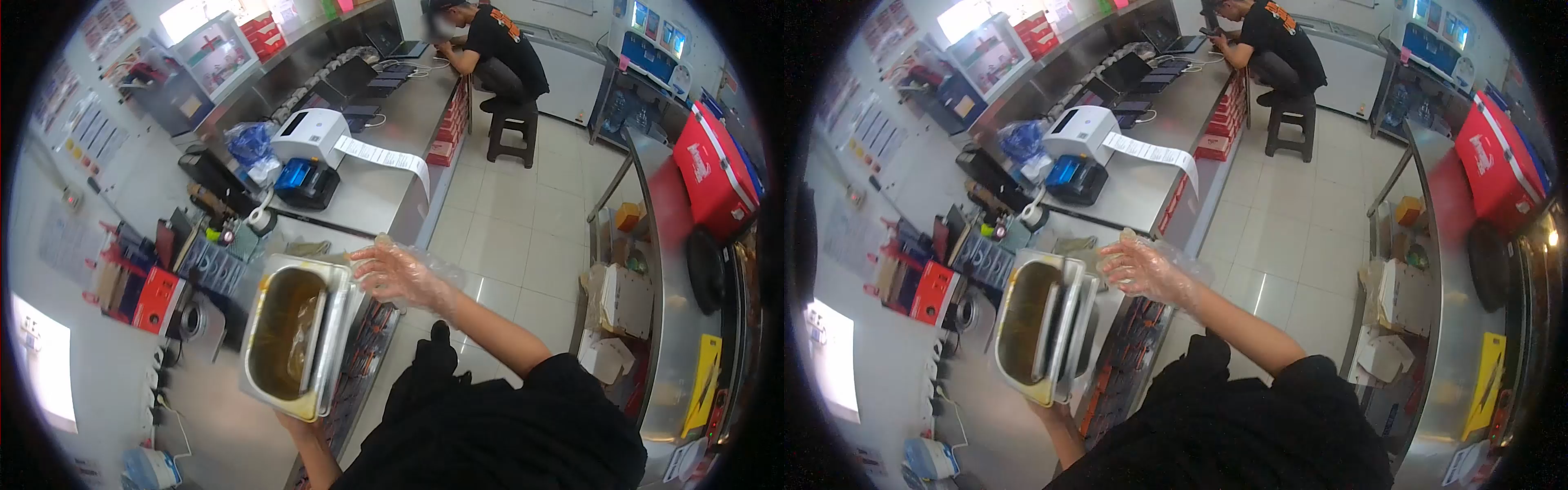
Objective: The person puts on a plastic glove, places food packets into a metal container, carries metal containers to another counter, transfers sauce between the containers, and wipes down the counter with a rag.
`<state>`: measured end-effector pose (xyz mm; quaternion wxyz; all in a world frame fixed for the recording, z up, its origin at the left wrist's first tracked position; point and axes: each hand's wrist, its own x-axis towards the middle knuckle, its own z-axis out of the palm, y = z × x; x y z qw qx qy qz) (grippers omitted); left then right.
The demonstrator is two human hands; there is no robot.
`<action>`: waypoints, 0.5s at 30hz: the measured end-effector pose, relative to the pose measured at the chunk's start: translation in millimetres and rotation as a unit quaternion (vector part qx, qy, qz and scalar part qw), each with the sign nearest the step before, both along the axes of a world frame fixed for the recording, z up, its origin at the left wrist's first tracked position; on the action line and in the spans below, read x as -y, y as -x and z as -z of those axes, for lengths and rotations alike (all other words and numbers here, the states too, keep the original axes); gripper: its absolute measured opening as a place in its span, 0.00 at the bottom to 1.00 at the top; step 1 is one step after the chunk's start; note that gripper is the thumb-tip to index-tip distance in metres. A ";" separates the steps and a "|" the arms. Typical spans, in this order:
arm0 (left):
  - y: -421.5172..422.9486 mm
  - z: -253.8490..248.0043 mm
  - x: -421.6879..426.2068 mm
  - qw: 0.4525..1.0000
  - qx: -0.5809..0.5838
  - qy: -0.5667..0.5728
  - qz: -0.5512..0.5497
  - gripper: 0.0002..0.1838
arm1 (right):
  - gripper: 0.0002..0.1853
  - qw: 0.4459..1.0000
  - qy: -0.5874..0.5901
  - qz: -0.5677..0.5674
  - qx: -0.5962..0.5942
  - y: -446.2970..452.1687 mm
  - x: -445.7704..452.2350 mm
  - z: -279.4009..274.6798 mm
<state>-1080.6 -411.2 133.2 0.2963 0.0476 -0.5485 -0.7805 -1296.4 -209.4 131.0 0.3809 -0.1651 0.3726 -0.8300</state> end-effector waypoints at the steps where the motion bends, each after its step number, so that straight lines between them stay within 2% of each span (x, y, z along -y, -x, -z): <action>1: 30.6 10.7 -0.7 0.998 0.055 0.023 -0.023 0.29 | 0.32 1.000 -0.003 0.003 0.002 22.0 -13.4 -8.4; 2: 64.5 14.1 0.2 0.997 -0.012 -0.022 0.067 0.27 | 0.30 0.997 -0.068 -0.002 -0.027 46.0 -28.8 -13.5; 3: 94.2 18.6 -9.9 0.977 -0.047 -0.135 0.157 0.28 | 0.28 0.989 -0.133 -0.005 -0.056 69.2 -45.2 -19.3; 5: 166.1 -0.9 -48.4 0.978 0.004 -0.147 0.151 0.27 | 0.30 0.983 -0.160 -0.010 -0.085 111.9 -79.7 -37.4; 6: 193.4 21.0 -44.9 0.973 0.115 -0.142 0.143 0.27 | 0.32 0.984 -0.168 0.005 -0.059 130.3 -96.3 -43.9; 7: 221.9 25.6 -51.6 0.971 0.123 -0.147 0.145 0.27 | 0.34 0.984 -0.176 0.015 -0.027 147.1 -111.5 -43.1; 9: 285.4 28.6 -70.2 0.963 0.152 -0.068 0.212 0.27 | 0.36 0.979 -0.169 0.088 -0.073 186.7 -137.1 -24.1; 10: 316.8 32.8 -82.6 0.954 0.142 -0.086 0.251 0.27 | 0.37 0.976 -0.175 0.108 -0.070 207.5 -148.7 -18.8; 11: 347.8 37.9 -95.5 0.944 0.130 -0.103 0.286 0.28 | 0.36 0.965 -0.229 0.128 -0.026 228.8 -157.0 -27.4; 14: 432.6 62.0 -129.7 0.918 0.111 -0.146 0.351 0.30 | 0.26 0.954 -0.250 0.166 -0.018 297.1 -188.8 -9.0; 15: 457.7 69.7 -141.0 0.906 0.078 -0.175 0.378 0.29 | 0.26 0.955 -0.253 0.154 -0.025 324.4 -196.8 -3.6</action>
